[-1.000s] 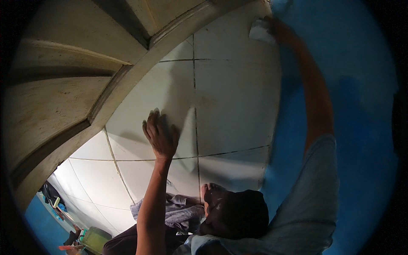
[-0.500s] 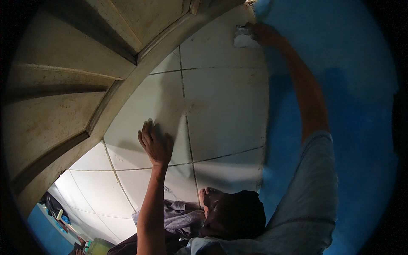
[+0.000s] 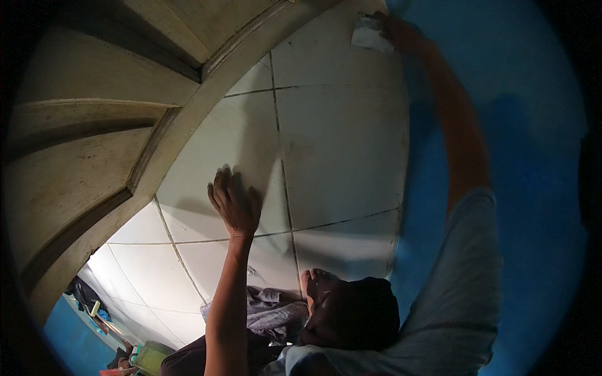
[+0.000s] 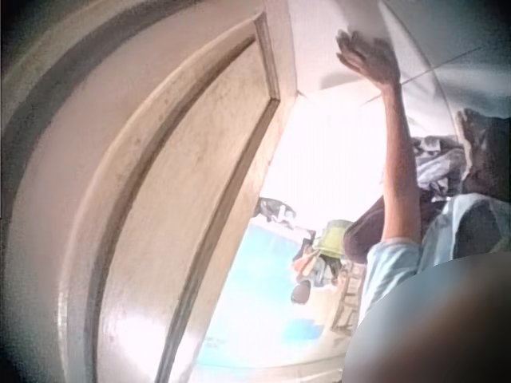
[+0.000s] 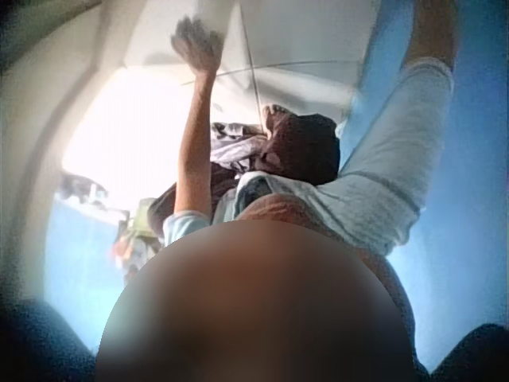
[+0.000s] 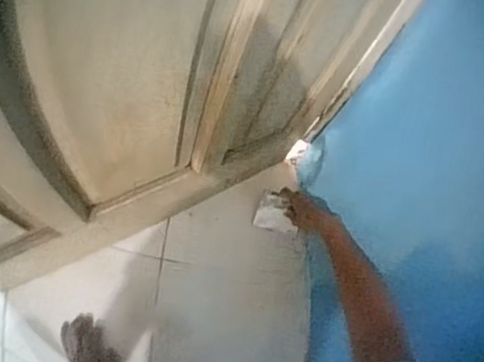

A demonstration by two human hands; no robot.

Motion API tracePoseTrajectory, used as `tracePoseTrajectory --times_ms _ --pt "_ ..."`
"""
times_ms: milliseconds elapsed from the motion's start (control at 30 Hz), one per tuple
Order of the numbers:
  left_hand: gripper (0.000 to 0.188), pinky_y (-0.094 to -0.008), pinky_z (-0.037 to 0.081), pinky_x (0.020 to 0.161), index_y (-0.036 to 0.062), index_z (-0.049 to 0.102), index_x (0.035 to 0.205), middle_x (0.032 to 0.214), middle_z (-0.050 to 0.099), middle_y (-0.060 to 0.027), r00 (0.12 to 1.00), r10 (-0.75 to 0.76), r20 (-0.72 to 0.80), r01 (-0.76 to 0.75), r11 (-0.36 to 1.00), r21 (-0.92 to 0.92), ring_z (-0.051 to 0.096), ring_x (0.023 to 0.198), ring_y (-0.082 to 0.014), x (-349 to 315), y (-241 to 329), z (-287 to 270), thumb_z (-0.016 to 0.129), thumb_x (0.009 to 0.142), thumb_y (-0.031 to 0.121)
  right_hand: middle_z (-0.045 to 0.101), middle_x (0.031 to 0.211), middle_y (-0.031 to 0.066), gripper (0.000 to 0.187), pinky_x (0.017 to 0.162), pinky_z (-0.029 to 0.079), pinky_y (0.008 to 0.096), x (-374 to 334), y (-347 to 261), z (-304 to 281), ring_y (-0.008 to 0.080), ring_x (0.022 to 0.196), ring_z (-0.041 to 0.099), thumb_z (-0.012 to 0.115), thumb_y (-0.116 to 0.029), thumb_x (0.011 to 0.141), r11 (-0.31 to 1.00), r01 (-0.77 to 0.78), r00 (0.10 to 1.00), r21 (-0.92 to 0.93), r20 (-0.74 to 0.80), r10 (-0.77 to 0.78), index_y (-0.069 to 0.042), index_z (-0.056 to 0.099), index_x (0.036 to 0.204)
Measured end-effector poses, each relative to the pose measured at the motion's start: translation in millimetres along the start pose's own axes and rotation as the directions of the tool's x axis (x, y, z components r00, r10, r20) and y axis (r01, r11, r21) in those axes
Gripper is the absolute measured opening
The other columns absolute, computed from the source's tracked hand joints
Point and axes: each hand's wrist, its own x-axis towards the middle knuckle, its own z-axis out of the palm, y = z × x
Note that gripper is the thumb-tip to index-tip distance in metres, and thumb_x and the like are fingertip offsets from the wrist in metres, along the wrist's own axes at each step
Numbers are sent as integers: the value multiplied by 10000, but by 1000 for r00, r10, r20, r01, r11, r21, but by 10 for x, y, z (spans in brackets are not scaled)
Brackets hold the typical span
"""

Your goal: The person sits on a tiled floor and uses a small white abrasive pad to scrub the grout lines between white tiles. They hold a cloth in their left hand and scrub with their right hand, moving along the grout lines near a blue-painted wall section.

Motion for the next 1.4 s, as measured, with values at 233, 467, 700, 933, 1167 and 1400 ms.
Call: tracePoseTrajectory --times_ms 233,467,700,933,1167,1400 --pt "485 -529 214 1059 8 448 1196 1311 404 -196 1000 3 -5 -3 1000 18 340 1260 -358 6 -29 4 569 777 220 459 1317 188 537 978 390 429 -373 -187 175 317 1189 465 493 -259 917 987 128 983 -94 145 -114 -128 297 1399" --pt "491 -516 194 1074 17 437 1219 1322 409 -168 1000 -27 -7 27 1000 6 344 1272 -327 29 -19 -44 548 799 247 520 1199 199 542 942 407 444 -473 -728 -72 347 1082 514 505 -97 889 989 -17 962 -146 267 56 -102 301 1390" --pt "476 -520 203 1069 16 448 1202 1325 407 -184 1000 -6 -12 5 1000 -14 346 1266 -342 19 11 -5 555 787 222 537 1122 212 469 887 420 452 -509 -612 -72 363 1063 519 525 -100 873 985 -129 964 118 249 97 -84 365 1314" --pt "486 -512 178 1088 31 436 1222 1342 396 -152 1000 -18 -19 18 1000 -17 319 1295 -313 -32 -35 32 561 799 237 539 1094 217 463 898 420 433 -778 -660 26 360 1053 523 517 -102 879 990 -48 995 131 93 36 -81 367 1316" --pt "456 -505 173 1093 30 446 1215 1352 392 -143 999 -47 -6 47 999 6 307 1307 -306 -47 -79 -11 539 816 230 462 1304 208 547 988 385 409 -992 -1434 -270 360 1190 459 506 -129 886 990 -138 911 10 394 123 -55 301 1388" --pt "464 -509 169 1092 36 431 1240 1352 387 -152 999 -3 -37 3 1000 -25 305 1306 -313 -30 -19 -4 523 824 220 469 1277 215 535 993 373 421 -1138 -849 -6 372 1172 461 510 -129 879 943 -273 960 189 117 254 -43 320 1371"
